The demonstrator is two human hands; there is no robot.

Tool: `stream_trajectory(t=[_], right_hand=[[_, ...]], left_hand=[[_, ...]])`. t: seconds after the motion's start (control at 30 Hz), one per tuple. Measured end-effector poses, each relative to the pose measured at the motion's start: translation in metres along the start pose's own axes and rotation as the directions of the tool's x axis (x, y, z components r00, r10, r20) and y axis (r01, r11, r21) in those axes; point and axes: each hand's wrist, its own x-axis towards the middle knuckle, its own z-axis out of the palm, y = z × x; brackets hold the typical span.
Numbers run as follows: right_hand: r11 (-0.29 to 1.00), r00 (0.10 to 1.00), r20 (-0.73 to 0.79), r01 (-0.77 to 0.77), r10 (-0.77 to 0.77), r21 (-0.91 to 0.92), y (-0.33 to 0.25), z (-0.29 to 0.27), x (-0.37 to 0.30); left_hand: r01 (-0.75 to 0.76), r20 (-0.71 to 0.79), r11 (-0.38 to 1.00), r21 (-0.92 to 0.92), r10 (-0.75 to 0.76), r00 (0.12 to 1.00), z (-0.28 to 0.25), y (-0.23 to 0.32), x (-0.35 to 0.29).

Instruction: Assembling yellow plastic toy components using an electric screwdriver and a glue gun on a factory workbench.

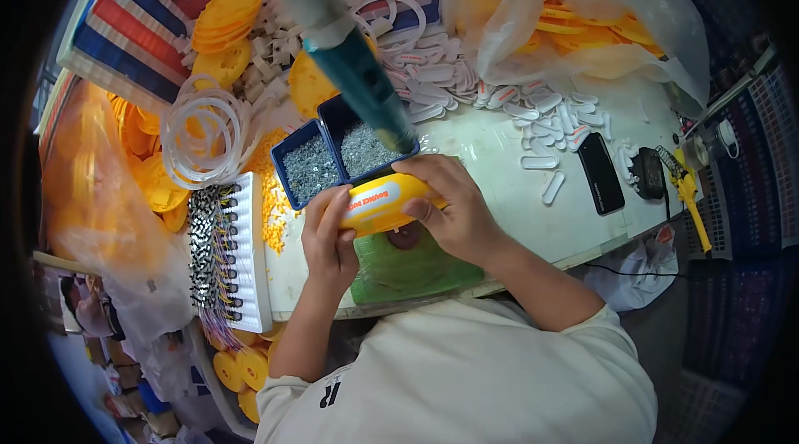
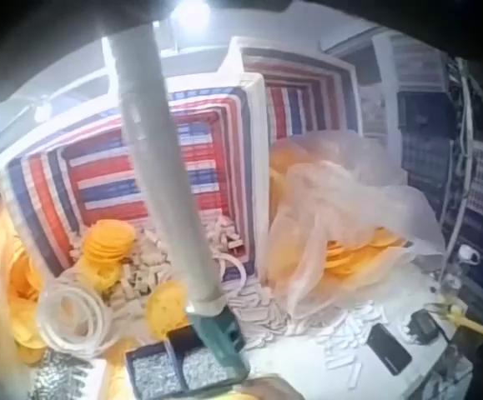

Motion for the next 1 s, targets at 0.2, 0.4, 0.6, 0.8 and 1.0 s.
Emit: stream_trajectory(t=[0.2, 0.4, 0.6, 0.8, 1.0], right_hand=[[0.995, 0.983, 0.153, -0.101, 0.102, -0.013, -0.017, -0.018, -0.008], [0.875, 0.887, 0.233, -0.444, 0.398, 0.194, -0.008, -0.036, -0.018], [0.977, 0.913, 0.354, -0.168, 0.205, -0.135, 0.013, -0.027, -0.033], [0.972, 0.902, 0.378, -0.15, 0.209, -0.18, 0.007, -0.025, -0.022], [0.945, 0.862, 0.466, -0.044, 0.201, -0.325, 0.005, -0.015, -0.014]], left_hand=[[-0.122, 0.023, 0.992, 0.032, 0.121, 0.992, -0.001, 0.012, -0.032], [-0.27, 0.281, 0.963, 0.015, 0.255, 0.925, -0.009, 0.036, -0.073], [-0.241, 0.36, 0.97, 0.017, 0.218, 0.907, -0.007, 0.041, -0.09], [-0.232, 0.371, 0.973, 0.013, 0.211, 0.905, -0.009, 0.046, -0.091], [-0.231, 0.371, 0.973, 0.011, 0.21, 0.905, -0.009, 0.044, -0.091]])
